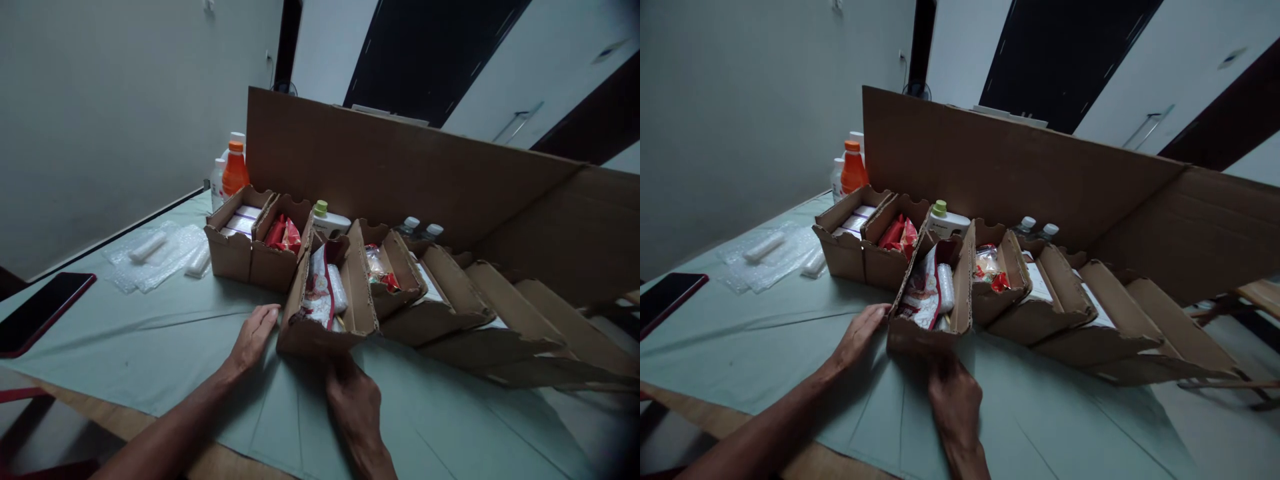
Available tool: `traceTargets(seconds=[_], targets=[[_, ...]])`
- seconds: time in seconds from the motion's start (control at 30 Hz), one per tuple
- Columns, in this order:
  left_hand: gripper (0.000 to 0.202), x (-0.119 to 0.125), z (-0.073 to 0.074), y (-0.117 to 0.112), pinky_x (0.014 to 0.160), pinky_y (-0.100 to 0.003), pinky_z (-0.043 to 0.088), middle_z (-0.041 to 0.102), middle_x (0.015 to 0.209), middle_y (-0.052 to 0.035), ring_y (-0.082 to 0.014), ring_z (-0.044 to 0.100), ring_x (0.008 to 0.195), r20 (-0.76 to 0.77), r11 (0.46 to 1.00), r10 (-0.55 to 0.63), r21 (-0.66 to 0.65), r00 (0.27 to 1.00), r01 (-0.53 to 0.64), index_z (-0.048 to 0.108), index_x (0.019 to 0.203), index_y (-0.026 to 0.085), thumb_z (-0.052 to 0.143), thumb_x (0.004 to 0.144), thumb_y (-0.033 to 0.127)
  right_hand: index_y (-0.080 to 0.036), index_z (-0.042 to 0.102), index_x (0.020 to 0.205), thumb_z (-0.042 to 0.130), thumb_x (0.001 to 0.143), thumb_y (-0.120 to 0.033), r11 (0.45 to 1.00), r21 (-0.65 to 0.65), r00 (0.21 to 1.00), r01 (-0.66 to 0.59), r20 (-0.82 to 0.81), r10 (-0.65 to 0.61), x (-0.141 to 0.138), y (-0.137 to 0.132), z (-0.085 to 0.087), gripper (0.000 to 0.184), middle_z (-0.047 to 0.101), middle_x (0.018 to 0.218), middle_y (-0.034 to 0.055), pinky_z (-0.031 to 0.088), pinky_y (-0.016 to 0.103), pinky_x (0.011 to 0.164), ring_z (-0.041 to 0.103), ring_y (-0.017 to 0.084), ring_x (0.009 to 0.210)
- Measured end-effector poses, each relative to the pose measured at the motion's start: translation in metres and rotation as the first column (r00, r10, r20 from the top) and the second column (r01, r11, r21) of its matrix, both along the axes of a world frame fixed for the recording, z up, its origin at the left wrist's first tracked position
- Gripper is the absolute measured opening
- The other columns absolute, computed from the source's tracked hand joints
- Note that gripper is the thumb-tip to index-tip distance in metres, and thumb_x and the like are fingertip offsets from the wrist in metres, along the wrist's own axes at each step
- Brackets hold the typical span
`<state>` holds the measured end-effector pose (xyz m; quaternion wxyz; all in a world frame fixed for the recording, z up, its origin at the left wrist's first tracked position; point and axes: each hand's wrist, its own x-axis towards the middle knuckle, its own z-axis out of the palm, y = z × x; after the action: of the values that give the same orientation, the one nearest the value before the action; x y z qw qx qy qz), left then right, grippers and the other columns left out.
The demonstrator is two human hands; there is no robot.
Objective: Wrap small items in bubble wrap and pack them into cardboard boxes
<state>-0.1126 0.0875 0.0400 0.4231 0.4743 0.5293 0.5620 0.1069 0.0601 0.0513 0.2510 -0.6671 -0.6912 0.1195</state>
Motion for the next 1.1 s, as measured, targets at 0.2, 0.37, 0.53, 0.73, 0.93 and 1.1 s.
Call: traceTargets(seconds=[0.2, 0.37, 0.53, 0.73, 0.93, 1.1], targets=[[0.04, 0.004, -0.003, 0.001, 0.081, -0.033, 0.05, 0.069, 0.095, -0.0056, -0.02, 0.064, 0.085, 0.078, 0.998, 0.028, -0.063, 0.997, -0.024, 0.066, 0.115, 0.017, 0.065, 0.083, 0.041, -0.024, 0.076, 0.076, 0.05, 0.091, -0.04, 0.999, -0.033, 1.0, -0.004, 0.021, 0.004, -0.013, 0.047, 0.01, 0.034, 0.073, 0.063, 0.0097, 0.031, 0.029, 0.048, 0.067, 0.023, 0.054], [0.065, 0.008, -0.009, 0.003, 0.102, -0.042, 0.047, 0.064, 0.132, -0.0143, -0.0285, 0.06, 0.12, 0.171, 0.99, -0.138, 0.016, 0.975, 0.138, 0.055, 0.137, 0.018, 0.071, 0.076, 0.036, -0.024, 0.076, 0.096, 0.051, 0.091, -0.042, 0.979, -0.013, 0.969, -0.202, -0.148, 0.198, -0.035, 0.042, 0.013, 0.032, 0.078, 0.086, 0.0056, 0.047, 0.026, 0.058, 0.07, 0.019, 0.068], [0.09, 0.006, -0.01, 0.006, 0.12, -0.049, 0.031, 0.034, 0.162, -0.0135, -0.033, 0.03, 0.15, 0.3, 0.964, -0.265, 0.055, 0.916, 0.261, 0.033, 0.154, 0.024, 0.073, 0.075, 0.038, -0.021, 0.071, 0.115, 0.052, 0.088, -0.033, 0.959, 0.059, 0.912, -0.278, -0.296, 0.283, -0.046, 0.056, 0.011, 0.035, 0.077, 0.106, 0.0076, 0.055, 0.031, 0.079, 0.072, 0.022, 0.088], [0.092, 0.006, -0.013, 0.008, 0.121, -0.053, 0.027, 0.031, 0.163, -0.0157, -0.0345, 0.028, 0.15, 0.327, 0.968, -0.243, 0.025, 0.913, 0.248, 0.031, 0.155, 0.024, 0.074, 0.075, 0.04, -0.015, 0.06, 0.132, 0.054, 0.085, -0.03, 0.959, 0.076, 0.9, -0.275, -0.33, 0.284, -0.048, 0.078, -0.007, 0.05, 0.067, 0.13, 0.0141, 0.055, 0.037, 0.09, 0.068, 0.025, 0.107], [0.075, 0.004, -0.016, 0.008, 0.116, -0.054, 0.035, 0.054, 0.145, -0.0183, -0.0359, 0.049, 0.136, 0.309, 0.978, -0.178, -0.046, 0.934, 0.201, 0.052, 0.14, 0.017, 0.076, 0.072, 0.041, -0.019, 0.07, 0.114, 0.052, 0.087, -0.026, 0.948, 0.097, 0.884, -0.304, -0.342, 0.319, -0.044, 0.043, -0.023, 0.033, 0.071, 0.119, 0.0104, 0.056, 0.034, 0.091, 0.07, 0.021, 0.101], [0.052, 0.006, -0.015, 0.01, 0.106, -0.048, 0.045, 0.07, 0.122, -0.0148, -0.0317, 0.062, 0.119, 0.231, 0.988, -0.12, -0.063, 0.966, 0.138, 0.065, 0.119, 0.016, 0.072, 0.072, 0.037, -0.023, 0.075, 0.098, 0.053, 0.088, -0.024, 0.94, 0.167, 0.891, -0.298, -0.303, 0.337, -0.047, 0.017, -0.042, 0.024, 0.072, 0.119, 0.0099, 0.049, 0.043, 0.103, 0.065, 0.025, 0.114]])
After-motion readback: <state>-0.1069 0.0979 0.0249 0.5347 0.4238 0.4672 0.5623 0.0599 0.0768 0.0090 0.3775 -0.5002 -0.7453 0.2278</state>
